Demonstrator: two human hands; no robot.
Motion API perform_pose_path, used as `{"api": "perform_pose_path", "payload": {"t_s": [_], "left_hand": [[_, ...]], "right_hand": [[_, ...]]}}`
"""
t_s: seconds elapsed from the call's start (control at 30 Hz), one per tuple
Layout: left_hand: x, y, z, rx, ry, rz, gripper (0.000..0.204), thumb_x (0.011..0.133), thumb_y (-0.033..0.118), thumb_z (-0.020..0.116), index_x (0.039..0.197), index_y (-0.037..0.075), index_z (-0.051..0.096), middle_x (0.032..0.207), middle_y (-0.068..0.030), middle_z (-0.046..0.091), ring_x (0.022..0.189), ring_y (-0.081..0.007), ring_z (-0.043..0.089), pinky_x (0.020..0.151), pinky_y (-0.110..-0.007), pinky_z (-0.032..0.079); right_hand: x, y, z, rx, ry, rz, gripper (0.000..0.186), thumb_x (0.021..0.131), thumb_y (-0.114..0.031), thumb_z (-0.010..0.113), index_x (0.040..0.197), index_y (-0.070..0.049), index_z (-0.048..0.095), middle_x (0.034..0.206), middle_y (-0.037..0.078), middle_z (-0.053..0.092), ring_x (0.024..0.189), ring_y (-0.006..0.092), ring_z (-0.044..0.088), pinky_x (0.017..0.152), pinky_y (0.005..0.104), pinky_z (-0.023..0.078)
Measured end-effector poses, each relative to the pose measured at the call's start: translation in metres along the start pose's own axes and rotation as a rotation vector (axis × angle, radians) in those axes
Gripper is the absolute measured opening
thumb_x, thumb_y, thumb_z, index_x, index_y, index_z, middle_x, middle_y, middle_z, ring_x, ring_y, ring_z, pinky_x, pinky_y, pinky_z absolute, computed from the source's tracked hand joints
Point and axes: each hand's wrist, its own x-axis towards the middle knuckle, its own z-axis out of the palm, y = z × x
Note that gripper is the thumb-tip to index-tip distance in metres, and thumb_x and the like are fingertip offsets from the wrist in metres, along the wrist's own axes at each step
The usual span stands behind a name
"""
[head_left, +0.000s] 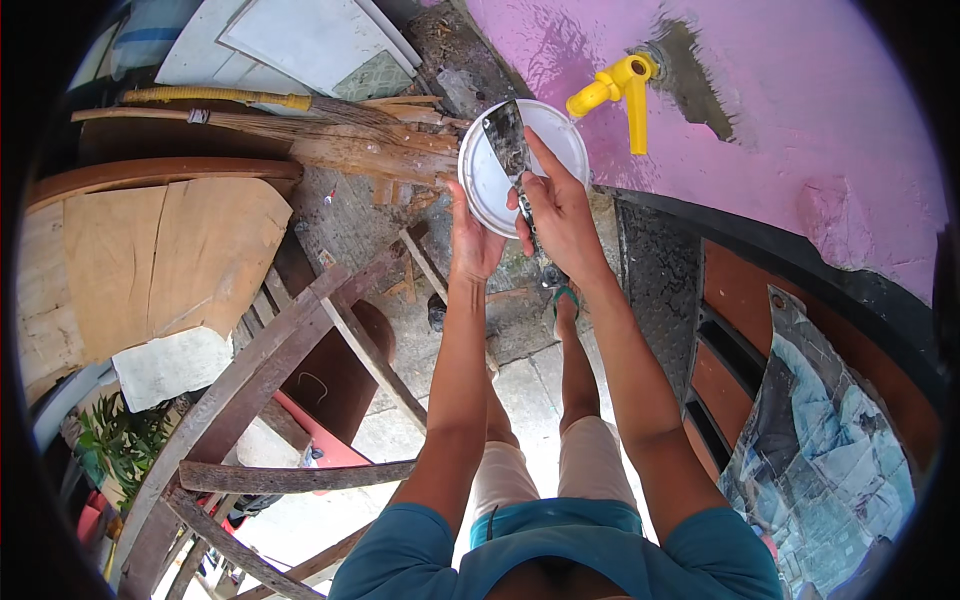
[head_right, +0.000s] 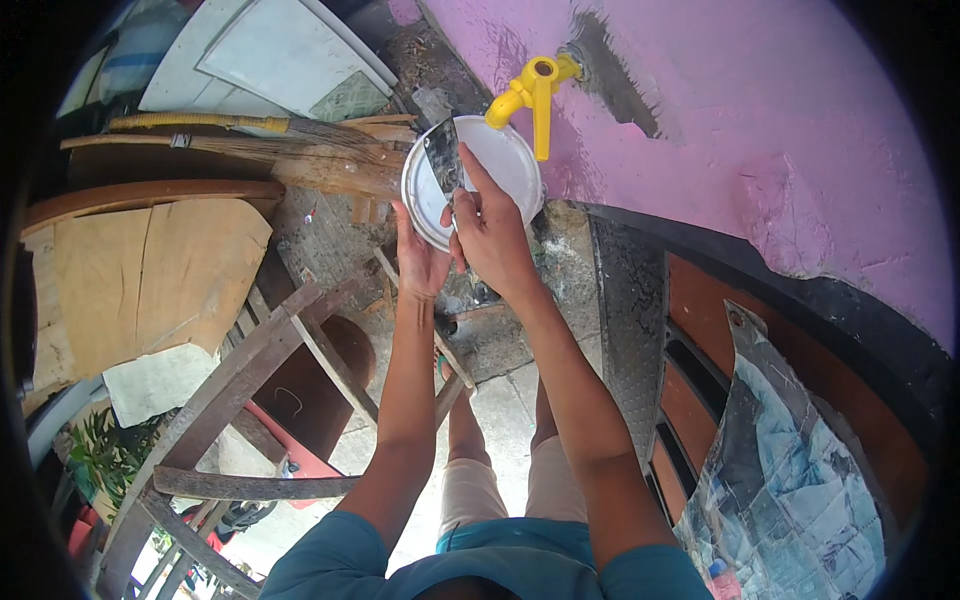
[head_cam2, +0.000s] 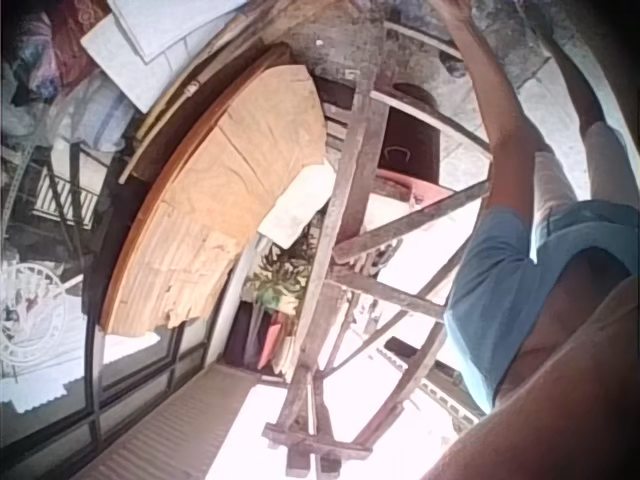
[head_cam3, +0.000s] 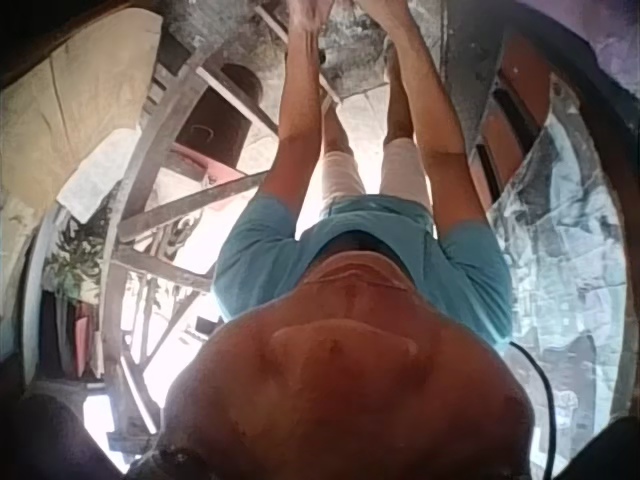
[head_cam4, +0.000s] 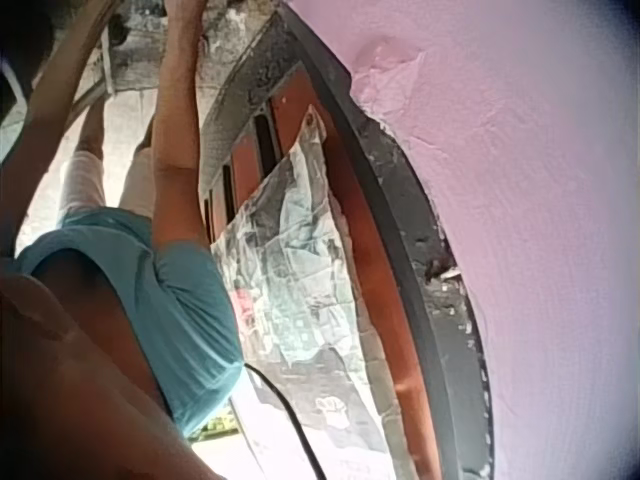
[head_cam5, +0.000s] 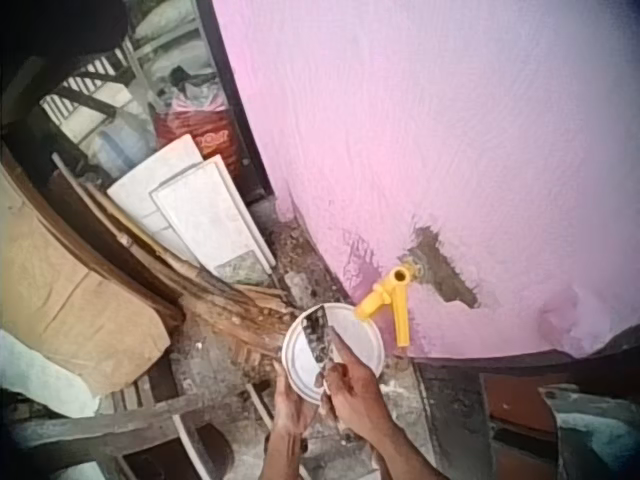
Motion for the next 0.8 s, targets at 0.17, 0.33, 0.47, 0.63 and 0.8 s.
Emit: {"api": "perform_pose_path", "payload": {"t_s": [0.17, 0.33, 0.47, 0.63, 0.8], "left_hand": [[0.007, -0.004, -0.009, 0.023, 0.033, -0.046, 0.072, 0.09, 0.067, 0.027, 0.126, 0.007, 0.044, 0.08, -0.0041, 0.052, 0.053, -0.0194, 0.059, 0.032, -0.03, 0.048], [0.011, -0.005, -0.031, 0.091, 0.092, -0.165, 0.077, 0.086, 0.072, 0.029, 0.125, 0.007, 0.045, 0.084, -0.0055, 0.057, 0.055, -0.0215, 0.06, 0.029, -0.03, 0.046], [0.014, 0.009, -0.016, 0.192, 0.196, -0.033, 0.083, 0.086, 0.072, 0.032, 0.13, 0.003, 0.042, 0.111, -0.0106, 0.061, 0.074, -0.0216, 0.065, 0.047, -0.032, 0.054], [0.015, 0.005, -0.011, 0.182, 0.17, 0.019, 0.075, 0.091, 0.064, 0.034, 0.135, 0.003, 0.039, 0.13, -0.0114, 0.05, 0.12, -0.0223, 0.048, 0.104, -0.039, 0.036], [0.014, 0.01, -0.012, 0.16, 0.172, 0.01, 0.072, 0.093, 0.062, 0.034, 0.135, 0.003, 0.039, 0.13, -0.0117, 0.051, 0.119, -0.0226, 0.05, 0.103, -0.039, 0.038]], "right_hand": [[0.002, -0.002, 0.003, -0.066, 0.023, 0.067, 0.05, 0.097, -0.005, 0.038, 0.146, -0.01, 0.028, 0.072, 0.004, 0.053, 0.044, 0.0076, 0.044, 0.038, 0.0243, 0.04], [-0.007, -0.008, 0.006, -0.081, -0.076, 0.068, 0.052, 0.096, -0.005, 0.039, 0.146, -0.014, 0.028, 0.072, 0.003, 0.052, 0.045, 0.0079, 0.045, 0.039, 0.0244, 0.041], [-0.024, -0.01, -0.004, -0.112, -0.228, 0.148, 0.054, 0.091, -0.002, 0.043, 0.144, -0.01, 0.033, 0.065, 0.005, 0.055, 0.042, 0.0093, 0.047, 0.041, 0.0268, 0.043], [-0.005, -0.003, -0.022, -0.232, -0.016, -0.103, 0.051, 0.095, -0.006, 0.046, 0.143, -0.019, 0.036, 0.067, 0.002, 0.056, 0.046, 0.0073, 0.048, 0.044, 0.0253, 0.043], [0.011, 0.008, -0.028, -0.389, -0.056, -0.189, 0.053, 0.095, -0.006, 0.047, 0.144, -0.022, 0.035, 0.066, 0.0, 0.057, 0.048, 0.0058, 0.047, 0.048, 0.0238, 0.043]]}}
